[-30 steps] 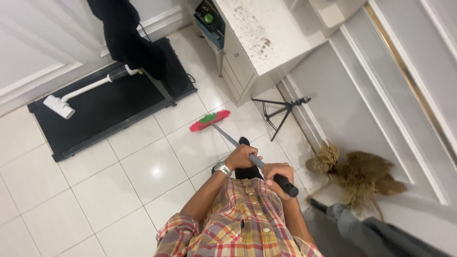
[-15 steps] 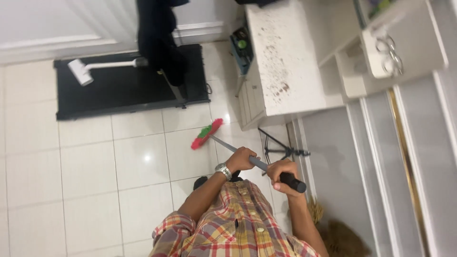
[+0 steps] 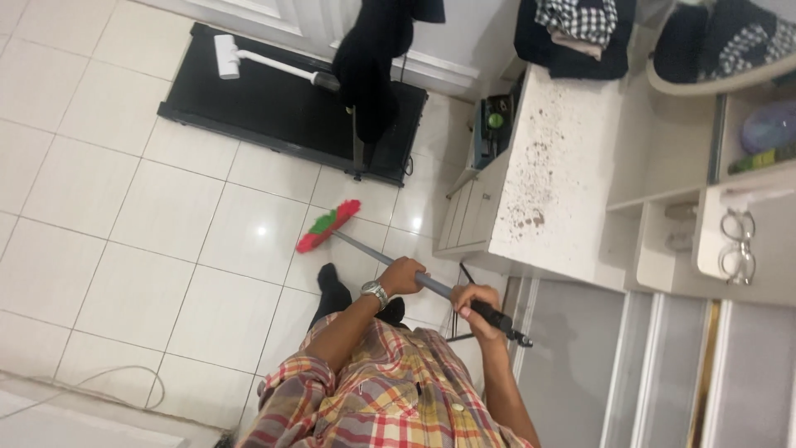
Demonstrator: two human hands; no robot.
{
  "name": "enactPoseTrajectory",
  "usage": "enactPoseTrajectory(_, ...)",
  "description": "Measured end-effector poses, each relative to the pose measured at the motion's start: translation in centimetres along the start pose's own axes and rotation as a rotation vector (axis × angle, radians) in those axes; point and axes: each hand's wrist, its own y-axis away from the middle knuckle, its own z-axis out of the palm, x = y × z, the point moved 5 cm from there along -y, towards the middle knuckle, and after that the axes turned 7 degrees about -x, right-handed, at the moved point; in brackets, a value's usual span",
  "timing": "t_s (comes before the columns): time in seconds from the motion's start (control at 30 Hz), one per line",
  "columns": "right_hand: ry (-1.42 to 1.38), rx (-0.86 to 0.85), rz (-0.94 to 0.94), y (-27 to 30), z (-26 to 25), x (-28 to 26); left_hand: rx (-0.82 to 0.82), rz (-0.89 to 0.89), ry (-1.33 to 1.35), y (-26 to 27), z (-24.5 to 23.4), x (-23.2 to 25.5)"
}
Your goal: Sweeping the tiled floor with a broom.
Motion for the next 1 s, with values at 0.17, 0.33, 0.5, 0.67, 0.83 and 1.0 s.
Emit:
enactPoseTrajectory(0.17, -0.041, 0.027, -0.043, -0.7, 1.4, 2.4, -0.071, -0.045, -0.007, 0.7, -1.3, -2.7)
enactPoseTrajectory(0.33, -0.049, 0.079, -0.064, -3.4, 2.6, 4.0, -0.114, -0.070, 0.006, 0.9, -4.4, -4.2)
enactPoseTrajectory(0.5, -0.039, -0.017, -0.029, -8.5, 4.8, 6.0, -0.010, -0.114, 0.011, 1.8, -8.2, -8.0)
enactPoseTrajectory(0.67, 0.108, -0.160, -0.005, -13.1, 9.2, 7.9, 0.115, -0.173, 0.033, 5.2, -13.4, -10.9)
enactPoseTrajectory(0.83, 0.237, -0.365, 0.033, -16.8, 15.7, 9.5, 0.319, -0.138, 0.031, 10.0, -17.1, -15.1)
enactPoseTrajectory(1.0, 0.343, -0.568, -0.142, -18.1, 22.1, 11.3, 0.462, -0.042, -0.039, 15.5, -19.8, -17.0)
